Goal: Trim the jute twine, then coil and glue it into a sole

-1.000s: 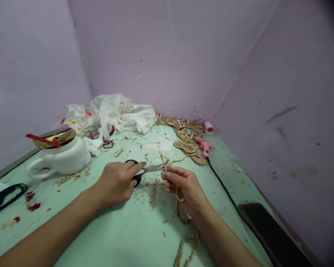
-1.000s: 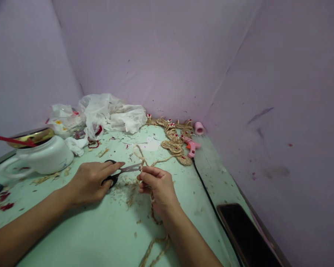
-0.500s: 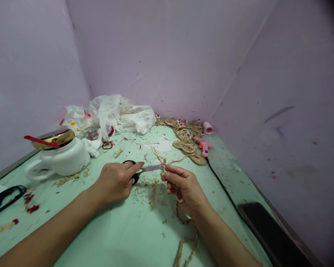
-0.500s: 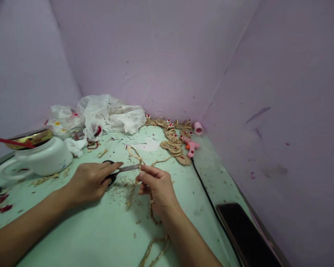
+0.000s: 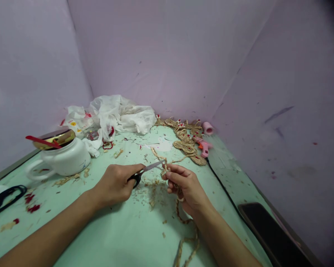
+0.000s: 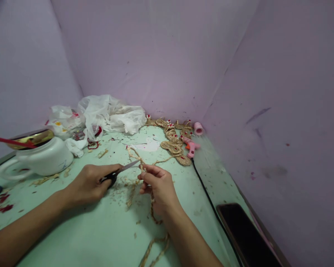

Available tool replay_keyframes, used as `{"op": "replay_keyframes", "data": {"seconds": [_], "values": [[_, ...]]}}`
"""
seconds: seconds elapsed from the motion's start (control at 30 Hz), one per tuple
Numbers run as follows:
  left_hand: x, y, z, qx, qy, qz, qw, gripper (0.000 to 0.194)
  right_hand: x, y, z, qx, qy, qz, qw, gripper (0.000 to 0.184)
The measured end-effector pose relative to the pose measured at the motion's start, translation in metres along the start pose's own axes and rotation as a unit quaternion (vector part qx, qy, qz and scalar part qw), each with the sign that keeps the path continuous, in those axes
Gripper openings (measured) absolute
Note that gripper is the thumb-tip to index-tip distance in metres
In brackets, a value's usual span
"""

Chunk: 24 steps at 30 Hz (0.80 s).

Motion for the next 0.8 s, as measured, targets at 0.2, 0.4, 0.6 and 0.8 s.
{"op": "replay_keyframes", "data": {"seconds": [0.2,0.4,0.6,0.8], "values": [[0.002,0.002,-0.002,0.062,0.044,0.114,0.991,0.029,0.004,0.000,-0.002,-0.027,0.039,0.024,0.999,0.019],[0.012,0.004,-0.001,0.060,0.032,0.060,0.996,0.029,0.004,0.003,-0.005,0.096,0.126,0.134,0.978,0.016],[0.010,-0.004,0.001,0.016,0.011,-0.069,0.997,0.047,0.006,0.009,-0.004,0.208,0.308,0.303,0.877,0.009],[0.010,-0.007,0.003,-0.019,0.018,-0.095,0.995,0.051,0.012,0.007,-0.001,0.196,0.394,0.345,0.829,0.009]]}}
Point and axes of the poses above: each hand's wrist, its own z-axis away from the middle knuckle, its own y-axis out of the back of the hand, x = y × z, the point moved 1 cm from there along -z, towards the middle knuckle, and after that the axes turned 14 degrees about z, right-handed, at the moved point
